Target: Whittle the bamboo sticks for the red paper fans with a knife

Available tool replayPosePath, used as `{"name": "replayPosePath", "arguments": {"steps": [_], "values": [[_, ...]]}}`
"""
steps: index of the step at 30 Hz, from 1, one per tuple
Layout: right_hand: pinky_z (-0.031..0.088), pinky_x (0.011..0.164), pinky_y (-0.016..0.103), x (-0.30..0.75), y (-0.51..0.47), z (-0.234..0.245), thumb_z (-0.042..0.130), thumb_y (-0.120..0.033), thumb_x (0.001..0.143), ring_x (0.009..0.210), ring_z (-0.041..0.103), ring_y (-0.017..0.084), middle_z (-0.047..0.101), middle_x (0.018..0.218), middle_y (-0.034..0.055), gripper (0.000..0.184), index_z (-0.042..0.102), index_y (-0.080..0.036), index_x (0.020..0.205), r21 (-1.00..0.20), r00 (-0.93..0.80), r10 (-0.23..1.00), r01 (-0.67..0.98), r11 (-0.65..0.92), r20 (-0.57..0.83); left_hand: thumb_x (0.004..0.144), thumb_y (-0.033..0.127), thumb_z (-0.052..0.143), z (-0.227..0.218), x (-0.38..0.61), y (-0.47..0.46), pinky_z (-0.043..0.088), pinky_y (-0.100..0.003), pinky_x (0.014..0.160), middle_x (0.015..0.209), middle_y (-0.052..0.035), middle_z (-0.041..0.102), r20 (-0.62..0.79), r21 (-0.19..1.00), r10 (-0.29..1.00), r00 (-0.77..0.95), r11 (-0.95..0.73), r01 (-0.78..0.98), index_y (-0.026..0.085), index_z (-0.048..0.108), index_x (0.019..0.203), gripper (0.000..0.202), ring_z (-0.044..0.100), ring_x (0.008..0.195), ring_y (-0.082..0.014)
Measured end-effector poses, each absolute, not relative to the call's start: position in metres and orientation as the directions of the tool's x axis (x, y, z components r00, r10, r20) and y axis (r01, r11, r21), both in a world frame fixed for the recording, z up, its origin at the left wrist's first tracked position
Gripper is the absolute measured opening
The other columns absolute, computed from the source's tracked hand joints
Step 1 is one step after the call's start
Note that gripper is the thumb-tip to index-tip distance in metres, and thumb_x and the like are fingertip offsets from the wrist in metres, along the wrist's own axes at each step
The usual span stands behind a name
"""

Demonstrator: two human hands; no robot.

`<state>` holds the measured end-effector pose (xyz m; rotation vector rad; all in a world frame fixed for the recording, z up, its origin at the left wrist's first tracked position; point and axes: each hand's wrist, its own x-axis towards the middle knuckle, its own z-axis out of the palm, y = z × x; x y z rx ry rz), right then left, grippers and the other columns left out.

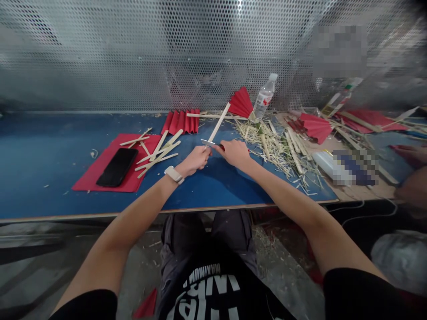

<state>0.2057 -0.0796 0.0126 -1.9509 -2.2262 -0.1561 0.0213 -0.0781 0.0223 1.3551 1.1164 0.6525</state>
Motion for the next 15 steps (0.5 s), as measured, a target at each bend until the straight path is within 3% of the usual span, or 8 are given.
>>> {"name": "replayPosePath", "arguments": {"steps": [2, 3, 5, 6, 9, 15], "values": [[0.049, 0.086, 0.04, 0.228, -0.064, 0.024, 0.03, -0.065, 0.122, 0.101, 0.079, 0.033, 0.084, 0.109, 0.023, 0.075, 0.083, -0.013, 0.12, -0.081, -0.02, 0.97, 0.996, 0.041, 0.242, 0.121, 0.022, 0.041, 0.021, 0.02, -0.083, 0.016, -0.018, 0.04, 0.06, 0.0114, 0.031, -0.28, 0.947, 0.871, 0.403, 0.182, 0.265, 0.021, 0.05, 0.086, 0.036, 0.025, 0.039, -0.0036], [0.05, 0.085, 0.041, 0.245, -0.055, 0.031, 0.028, -0.064, 0.123, 0.099, 0.079, 0.034, 0.083, 0.108, 0.0258, 0.077, 0.083, -0.009, 0.118, -0.133, 0.119, 0.964, 0.987, -0.089, 0.238, 0.121, 0.023, 0.041, 0.02, 0.019, -0.085, 0.017, -0.019, 0.04, 0.061, 0.0113, 0.031, -0.306, 0.938, 0.851, 0.426, 0.193, 0.287, 0.021, 0.051, 0.087, 0.035, 0.025, 0.039, -0.0038], [0.052, 0.086, 0.043, 0.287, -0.034, 0.047, 0.026, -0.056, 0.124, 0.105, 0.079, 0.036, 0.081, 0.115, 0.0326, 0.076, 0.081, -0.002, 0.124, -0.225, 0.395, 0.851, 0.916, -0.333, 0.347, 0.121, 0.025, 0.042, 0.019, 0.014, -0.09, 0.018, -0.019, 0.04, 0.061, 0.0113, 0.03, -0.336, 0.928, 0.815, 0.472, 0.201, 0.313, 0.021, 0.051, 0.087, 0.035, 0.026, 0.04, -0.0041], [0.052, 0.09, 0.044, 0.308, -0.026, 0.053, 0.027, -0.053, 0.124, 0.111, 0.078, 0.038, 0.08, 0.12, 0.0344, 0.074, 0.08, -0.001, 0.127, -0.259, 0.453, 0.794, 0.89, -0.376, 0.405, 0.121, 0.025, 0.042, 0.019, 0.012, -0.091, 0.019, -0.018, 0.04, 0.062, 0.0112, 0.03, -0.331, 0.931, 0.812, 0.48, 0.199, 0.305, 0.021, 0.052, 0.088, 0.034, 0.026, 0.041, -0.004], [0.053, 0.095, 0.048, 0.345, -0.013, 0.058, 0.03, -0.056, 0.123, 0.114, 0.076, 0.039, 0.079, 0.121, 0.035, 0.073, 0.08, -0.003, 0.126, -0.32, 0.462, 0.748, 0.883, -0.342, 0.476, 0.12, 0.021, 0.041, 0.022, 0.008, -0.09, 0.018, -0.018, 0.04, 0.064, 0.0108, 0.032, -0.302, 0.944, 0.844, 0.443, 0.201, 0.261, 0.021, 0.05, 0.089, 0.033, 0.025, 0.041, -0.0033], [0.049, 0.082, 0.042, 0.289, -0.038, 0.046, 0.027, -0.064, 0.12, 0.09, 0.072, 0.032, 0.078, 0.096, 0.0217, 0.072, 0.077, -0.017, 0.1, -0.386, 0.22, 0.892, 0.921, -0.056, 0.395, 0.119, 0.017, 0.041, 0.025, 0.014, -0.082, 0.019, -0.018, 0.042, 0.064, 0.0109, 0.035, -0.245, 0.96, 0.893, 0.377, 0.169, 0.223, 0.021, 0.051, 0.091, 0.03, 0.028, 0.041, -0.0038]]}}
